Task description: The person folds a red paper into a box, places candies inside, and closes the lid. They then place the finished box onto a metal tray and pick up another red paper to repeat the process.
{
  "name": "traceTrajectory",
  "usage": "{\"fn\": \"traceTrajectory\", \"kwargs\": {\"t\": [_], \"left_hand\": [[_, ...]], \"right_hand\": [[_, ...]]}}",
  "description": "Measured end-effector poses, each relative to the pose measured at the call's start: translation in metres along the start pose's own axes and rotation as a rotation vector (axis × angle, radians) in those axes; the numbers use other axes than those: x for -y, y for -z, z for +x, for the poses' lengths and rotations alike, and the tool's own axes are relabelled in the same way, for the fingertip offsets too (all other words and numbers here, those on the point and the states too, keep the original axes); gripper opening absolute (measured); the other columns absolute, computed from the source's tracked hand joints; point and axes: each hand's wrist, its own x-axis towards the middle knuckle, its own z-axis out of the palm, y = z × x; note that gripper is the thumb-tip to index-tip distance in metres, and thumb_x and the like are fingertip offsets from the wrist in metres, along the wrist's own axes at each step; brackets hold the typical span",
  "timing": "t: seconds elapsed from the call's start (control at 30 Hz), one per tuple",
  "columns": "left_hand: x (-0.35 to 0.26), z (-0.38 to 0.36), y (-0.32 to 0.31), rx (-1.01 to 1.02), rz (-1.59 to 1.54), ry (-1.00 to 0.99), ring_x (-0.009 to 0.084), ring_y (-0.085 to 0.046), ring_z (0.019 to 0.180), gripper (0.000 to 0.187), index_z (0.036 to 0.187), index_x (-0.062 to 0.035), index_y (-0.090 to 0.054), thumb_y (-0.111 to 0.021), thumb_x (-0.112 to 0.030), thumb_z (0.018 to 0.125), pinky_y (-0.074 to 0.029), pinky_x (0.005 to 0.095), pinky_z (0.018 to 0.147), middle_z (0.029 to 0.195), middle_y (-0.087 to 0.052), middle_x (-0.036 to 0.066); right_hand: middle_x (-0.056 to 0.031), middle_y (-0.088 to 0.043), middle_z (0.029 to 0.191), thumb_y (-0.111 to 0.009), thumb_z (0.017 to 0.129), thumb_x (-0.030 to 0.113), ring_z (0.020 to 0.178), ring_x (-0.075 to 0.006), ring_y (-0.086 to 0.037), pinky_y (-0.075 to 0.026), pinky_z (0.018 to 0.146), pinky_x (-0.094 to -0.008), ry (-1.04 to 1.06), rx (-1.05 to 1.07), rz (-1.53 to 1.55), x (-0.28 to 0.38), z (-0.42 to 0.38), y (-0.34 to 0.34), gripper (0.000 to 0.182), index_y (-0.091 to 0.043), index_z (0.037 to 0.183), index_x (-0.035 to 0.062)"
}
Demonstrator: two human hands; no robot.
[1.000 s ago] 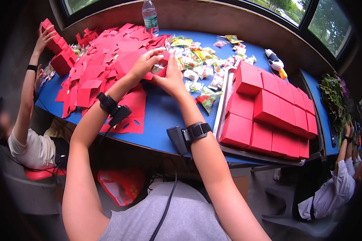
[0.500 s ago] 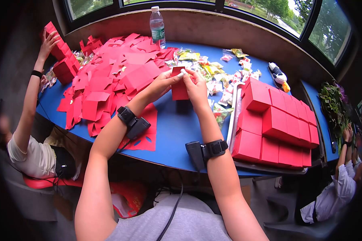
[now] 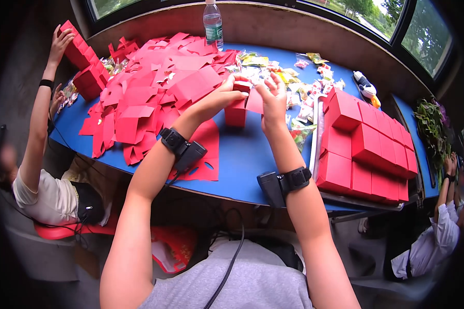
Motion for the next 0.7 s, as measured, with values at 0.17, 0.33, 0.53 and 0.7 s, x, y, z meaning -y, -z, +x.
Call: {"fn": "traceTrajectory", "kwargs": {"t": [0.17, 0.33, 0.53, 0.7], "left_hand": [[0.033, 0.018, 0.005, -0.435, 0.595, -0.094, 0.0189, -0.049, 0.101, 0.037, 0.121, -0.0053, -0.042, -0.046, -0.017, 0.087, -0.039, 0.0279, 0.089, 0.118, -0.048, 0.011], [0.010, 0.007, -0.024, -0.268, -0.132, -0.174, 0.0153, -0.052, 0.089, 0.052, 0.116, -0.0043, -0.050, -0.023, -0.043, 0.095, -0.038, 0.0281, 0.085, 0.103, -0.056, 0.008], [0.022, 0.013, -0.002, -0.235, 0.099, -0.119, 0.0117, -0.053, 0.082, 0.041, 0.120, -0.0037, -0.047, -0.030, -0.032, 0.096, -0.041, 0.0254, 0.074, 0.094, -0.056, 0.004], [0.019, 0.013, -0.007, -0.234, -0.248, -0.213, 0.0183, -0.050, 0.110, 0.047, 0.124, 0.0001, -0.043, -0.027, -0.034, 0.096, -0.036, 0.0328, 0.096, 0.122, -0.053, 0.012]], "right_hand": [[-0.0234, -0.034, 0.135, -0.046, 0.088, 0.024, 0.124, -0.0258, -0.039, -0.030, 0.105, -0.0358, -0.152, 0.155, 0.466, 0.018, -0.012, -0.010, 0.060, -0.023, 0.135, -0.0059], [-0.0228, -0.044, 0.131, -0.046, 0.090, 0.020, 0.124, -0.0301, -0.040, -0.027, 0.104, -0.0352, 0.401, 0.222, -0.644, -0.011, -0.015, -0.017, 0.039, -0.050, 0.124, 0.0016], [-0.0140, -0.047, 0.130, -0.043, 0.090, 0.012, 0.117, -0.0186, -0.045, -0.033, 0.099, -0.0275, 0.244, 0.362, -0.551, -0.008, -0.009, -0.004, 0.039, -0.047, 0.127, 0.0016], [-0.0141, -0.050, 0.128, -0.048, 0.089, 0.017, 0.119, -0.0221, -0.045, -0.033, 0.100, -0.0294, 0.315, 0.362, -0.692, -0.009, -0.006, -0.002, 0.039, -0.049, 0.125, 0.0007]]}}
